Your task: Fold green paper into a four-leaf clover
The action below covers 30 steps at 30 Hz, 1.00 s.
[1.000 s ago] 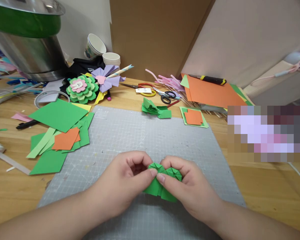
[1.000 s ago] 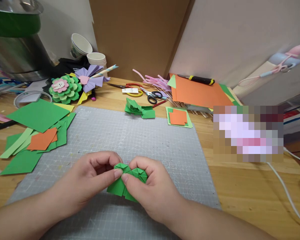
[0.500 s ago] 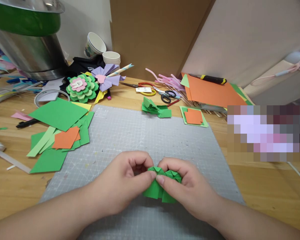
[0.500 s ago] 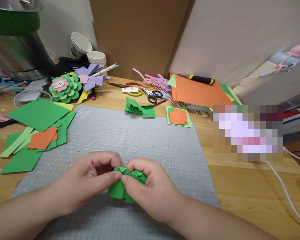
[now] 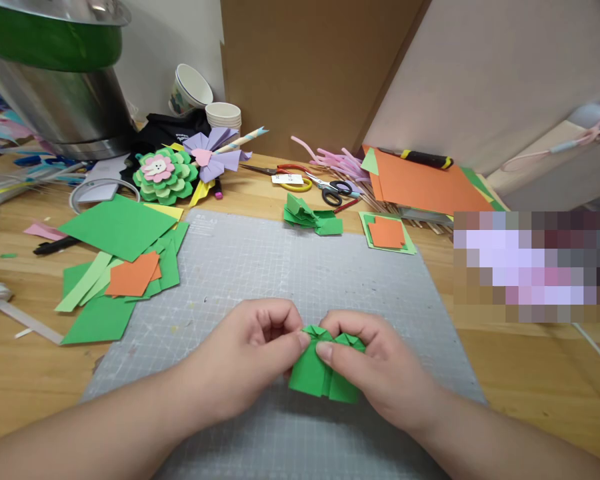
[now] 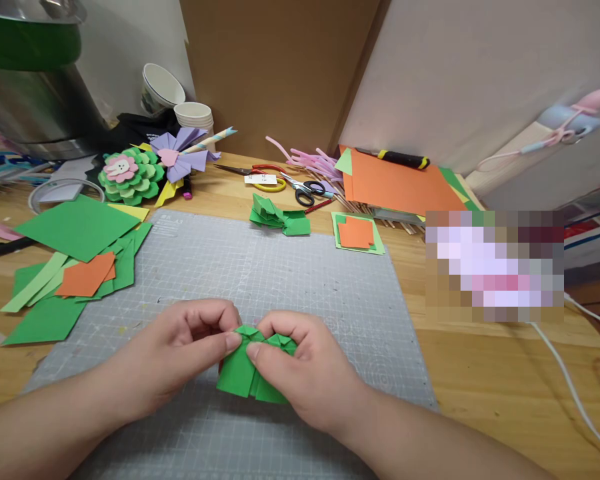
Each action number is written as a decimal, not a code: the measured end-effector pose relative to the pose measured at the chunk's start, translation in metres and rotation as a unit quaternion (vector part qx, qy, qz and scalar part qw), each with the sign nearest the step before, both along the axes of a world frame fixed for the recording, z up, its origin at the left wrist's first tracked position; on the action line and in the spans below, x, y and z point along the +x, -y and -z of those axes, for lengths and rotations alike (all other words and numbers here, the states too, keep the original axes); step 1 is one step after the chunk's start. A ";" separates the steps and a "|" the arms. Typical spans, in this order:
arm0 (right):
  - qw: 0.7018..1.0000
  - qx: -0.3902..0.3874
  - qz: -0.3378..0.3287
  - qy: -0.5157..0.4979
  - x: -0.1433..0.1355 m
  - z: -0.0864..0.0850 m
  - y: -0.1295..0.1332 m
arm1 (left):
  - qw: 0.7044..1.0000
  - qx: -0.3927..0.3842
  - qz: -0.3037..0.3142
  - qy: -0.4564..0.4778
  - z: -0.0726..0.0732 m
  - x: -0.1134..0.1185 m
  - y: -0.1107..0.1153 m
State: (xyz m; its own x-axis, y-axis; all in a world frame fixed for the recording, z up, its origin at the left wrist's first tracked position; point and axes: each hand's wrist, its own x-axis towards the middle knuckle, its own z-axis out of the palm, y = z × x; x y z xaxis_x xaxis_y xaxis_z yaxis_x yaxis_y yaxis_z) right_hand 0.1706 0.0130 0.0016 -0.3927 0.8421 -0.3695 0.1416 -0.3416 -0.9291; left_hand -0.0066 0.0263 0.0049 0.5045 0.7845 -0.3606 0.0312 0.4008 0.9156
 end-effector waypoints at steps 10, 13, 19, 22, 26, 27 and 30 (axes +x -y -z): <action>1.000 0.002 -0.014 0.008 0.000 0.000 0.003 | 0.999 0.020 0.047 -0.005 0.001 0.003 0.004; 0.999 0.018 -0.029 0.018 0.000 -0.001 0.003 | 0.998 0.031 0.060 -0.005 0.000 0.002 0.004; 0.998 0.023 -0.049 0.011 -0.002 -0.003 0.003 | 0.994 0.061 0.075 -0.047 0.000 0.002 0.002; 0.999 0.005 -0.037 -0.029 -0.001 -0.001 0.004 | 0.995 0.069 0.051 -0.051 -0.001 0.002 0.002; 0.988 -0.038 0.003 -0.147 0.003 0.005 0.003 | 0.995 0.083 -0.012 -0.045 -0.001 -0.001 -0.002; 0.987 -0.036 0.018 -0.156 0.003 0.006 0.003 | 0.995 0.089 -0.024 -0.046 -0.001 -0.002 -0.003; 0.994 0.003 0.040 -0.106 0.004 0.010 0.002 | 0.992 0.105 -0.043 -0.054 -0.001 -0.002 -0.004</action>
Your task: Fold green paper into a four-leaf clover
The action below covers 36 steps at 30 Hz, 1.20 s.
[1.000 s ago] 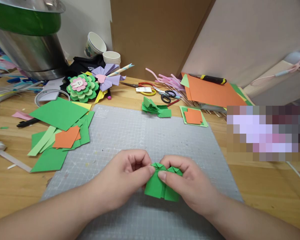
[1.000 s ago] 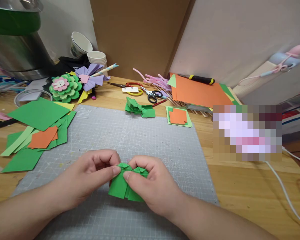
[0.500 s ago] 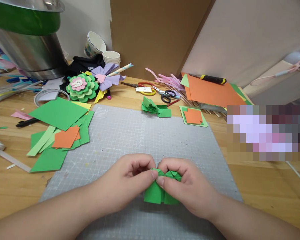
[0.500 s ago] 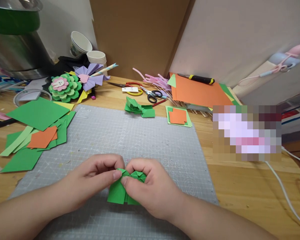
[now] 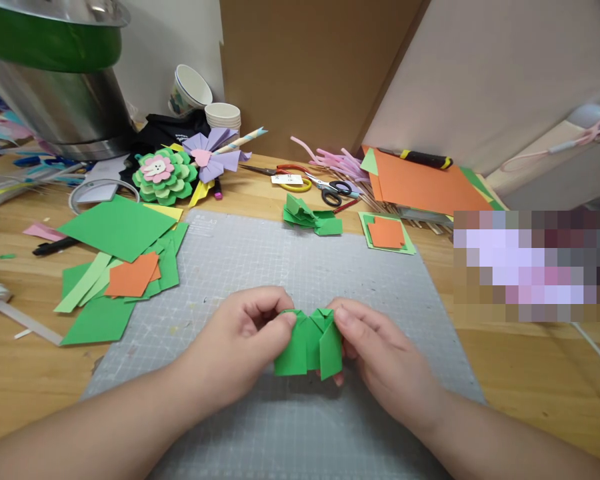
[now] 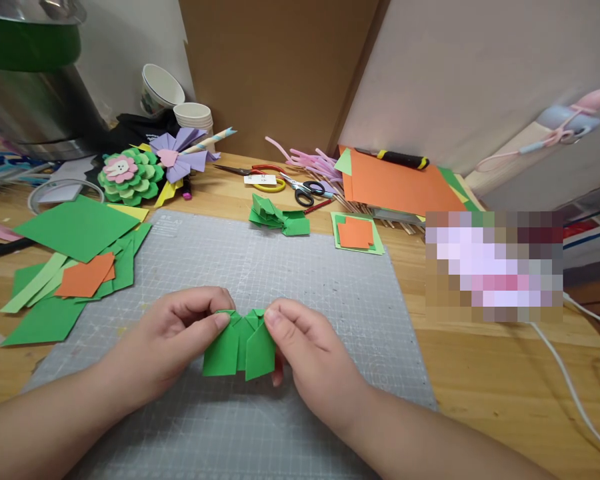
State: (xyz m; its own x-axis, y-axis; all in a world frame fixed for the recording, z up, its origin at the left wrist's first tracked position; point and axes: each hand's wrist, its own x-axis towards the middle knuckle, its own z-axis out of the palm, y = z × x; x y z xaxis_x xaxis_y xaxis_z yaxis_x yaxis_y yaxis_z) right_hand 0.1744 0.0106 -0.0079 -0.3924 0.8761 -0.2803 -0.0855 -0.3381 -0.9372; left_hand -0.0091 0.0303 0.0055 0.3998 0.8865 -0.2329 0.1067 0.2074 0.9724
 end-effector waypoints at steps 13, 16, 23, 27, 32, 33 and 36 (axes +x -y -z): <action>0.959 0.226 0.035 0.166 -0.002 -0.011 0.002 | 1.000 0.009 -0.003 0.024 -0.004 0.004 0.009; 0.970 0.176 0.039 0.166 -0.001 -0.007 -0.004 | 1.000 0.022 -0.006 0.006 -0.001 0.004 0.006; 0.991 -0.088 0.095 -0.031 -0.001 0.002 -0.014 | 0.986 0.156 -0.057 -0.021 0.008 -0.002 0.005; 0.980 -0.186 0.015 -0.070 0.000 0.001 -0.013 | 0.968 0.240 -0.020 -0.064 0.004 -0.003 0.000; 0.980 -0.184 -0.044 -0.054 0.002 0.006 -0.015 | 0.996 0.006 -0.072 0.059 0.001 -0.002 -0.006; 0.986 -0.152 -0.031 -0.054 0.003 0.006 -0.015 | 0.993 -0.040 -0.071 0.080 0.002 -0.002 -0.007; 0.997 -0.062 -0.026 -0.038 0.002 0.003 -0.014 | 0.989 -0.101 -0.034 0.102 0.003 -0.002 -0.007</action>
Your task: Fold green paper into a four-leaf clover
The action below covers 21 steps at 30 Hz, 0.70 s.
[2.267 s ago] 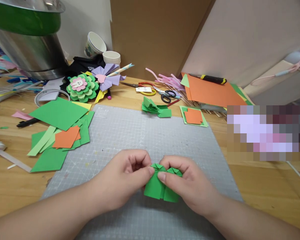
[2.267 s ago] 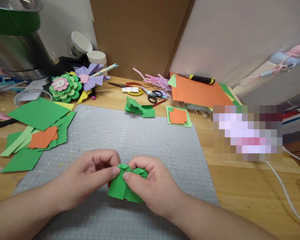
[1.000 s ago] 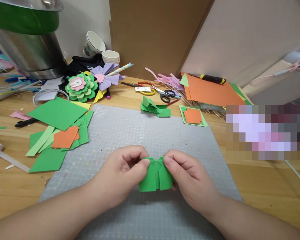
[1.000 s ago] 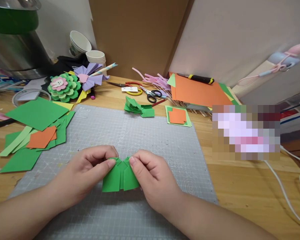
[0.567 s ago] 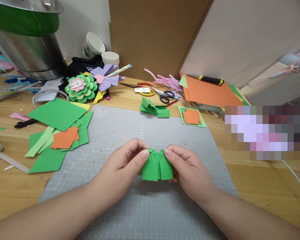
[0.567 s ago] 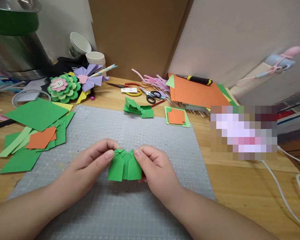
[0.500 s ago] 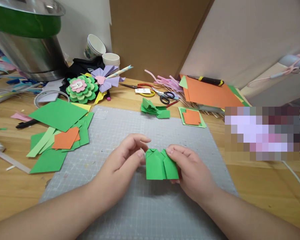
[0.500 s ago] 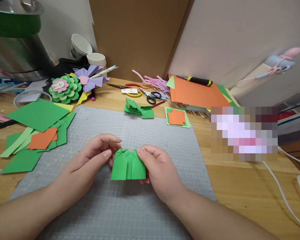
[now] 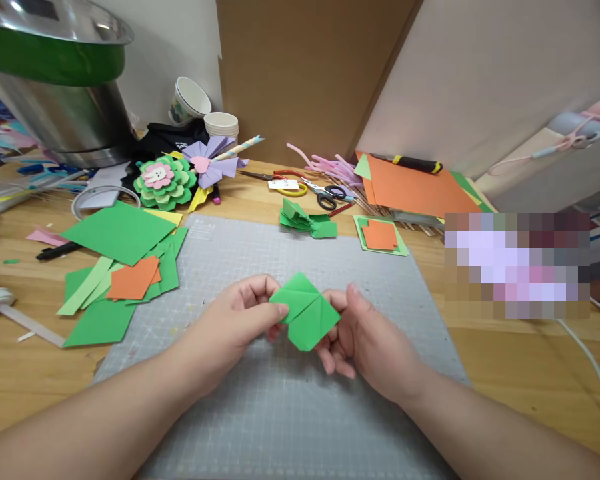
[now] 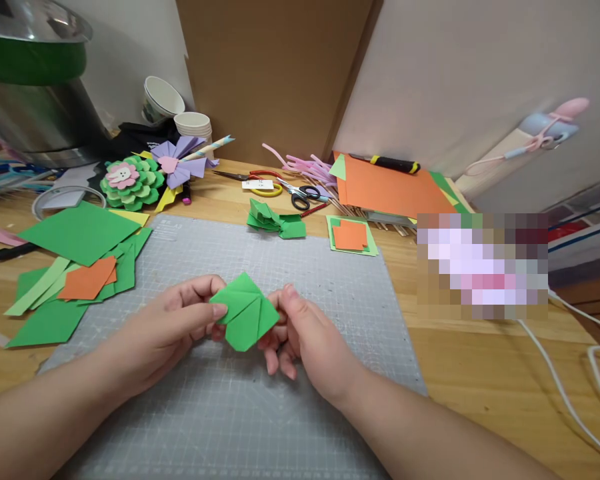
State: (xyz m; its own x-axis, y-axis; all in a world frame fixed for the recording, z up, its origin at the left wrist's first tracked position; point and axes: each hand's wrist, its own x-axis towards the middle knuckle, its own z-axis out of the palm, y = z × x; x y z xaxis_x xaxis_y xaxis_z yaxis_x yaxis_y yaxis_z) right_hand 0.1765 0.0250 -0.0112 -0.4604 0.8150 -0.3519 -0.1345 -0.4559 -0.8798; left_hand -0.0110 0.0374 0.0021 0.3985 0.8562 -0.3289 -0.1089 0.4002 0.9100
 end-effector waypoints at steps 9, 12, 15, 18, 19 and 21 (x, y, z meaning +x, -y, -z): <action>0.997 0.034 -0.047 0.051 -0.013 -0.012 0.010 | 0.999 0.029 0.000 -0.042 0.000 0.002 0.003; 0.996 0.035 -0.024 0.074 -0.014 -0.010 0.011 | 0.999 0.033 -0.003 -0.042 -0.001 0.003 0.002; 0.992 0.046 0.014 0.113 -0.014 -0.008 0.010 | 0.998 0.045 -0.020 -0.037 0.001 0.003 0.001; 0.991 0.058 0.005 0.124 -0.012 -0.006 0.009 | 0.997 0.041 -0.033 -0.049 0.002 0.003 0.000; 0.991 0.061 -0.002 0.118 -0.011 -0.005 0.008 | 0.997 0.037 -0.045 -0.055 0.001 0.003 -0.001; 0.992 0.066 0.005 0.105 -0.009 -0.005 0.007 | 0.994 0.030 -0.087 -0.063 0.000 0.003 -0.002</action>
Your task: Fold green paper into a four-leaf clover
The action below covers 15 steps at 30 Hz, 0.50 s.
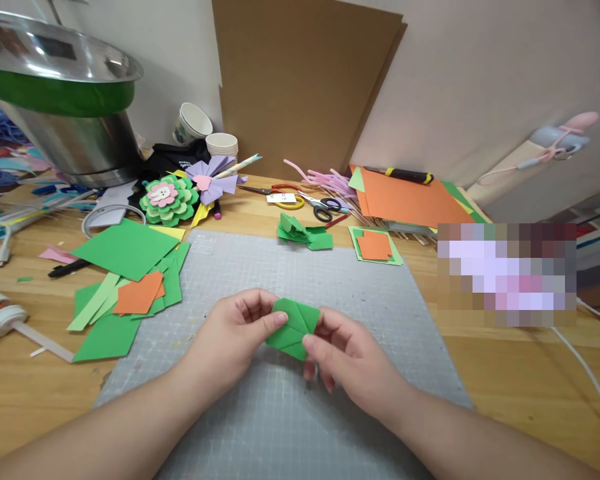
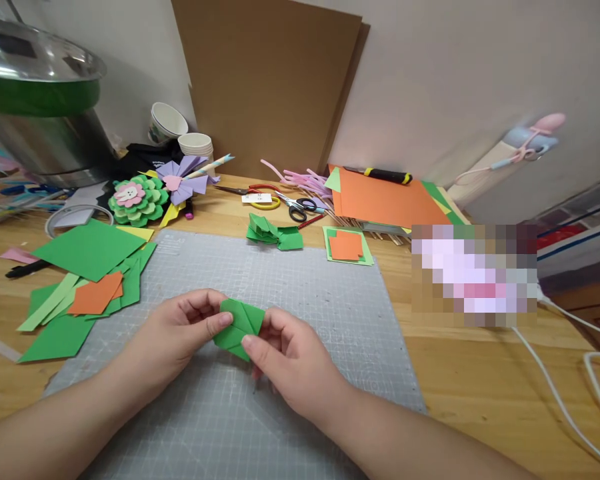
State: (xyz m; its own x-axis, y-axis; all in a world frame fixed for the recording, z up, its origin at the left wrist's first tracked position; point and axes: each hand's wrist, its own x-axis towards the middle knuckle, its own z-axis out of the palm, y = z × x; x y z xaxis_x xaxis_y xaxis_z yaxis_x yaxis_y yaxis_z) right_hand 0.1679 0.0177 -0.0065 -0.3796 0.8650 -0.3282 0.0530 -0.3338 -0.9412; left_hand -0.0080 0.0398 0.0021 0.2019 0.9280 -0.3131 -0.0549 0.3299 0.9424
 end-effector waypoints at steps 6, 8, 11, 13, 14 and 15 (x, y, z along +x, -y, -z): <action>0.987 0.075 0.126 0.060 0.007 -0.010 -0.015 | 0.986 -0.013 -0.162 0.029 0.001 -0.006 -0.007; 0.976 0.143 0.101 0.130 0.008 -0.014 -0.030 | 0.982 -0.014 -0.182 0.043 0.002 -0.008 -0.009; 0.846 0.400 0.046 0.350 0.007 -0.015 -0.064 | 0.981 -0.019 -0.187 0.057 0.004 -0.010 -0.010; 0.803 0.447 0.058 0.390 0.005 -0.014 -0.089 | 0.980 -0.022 -0.184 0.067 0.004 -0.010 -0.011; 0.790 0.461 0.056 0.401 0.003 -0.013 -0.101 | 0.980 -0.022 -0.183 0.072 0.004 -0.010 -0.011; 0.779 0.472 0.053 0.409 0.000 -0.012 -0.111 | 0.980 -0.022 -0.182 0.077 0.004 -0.010 -0.011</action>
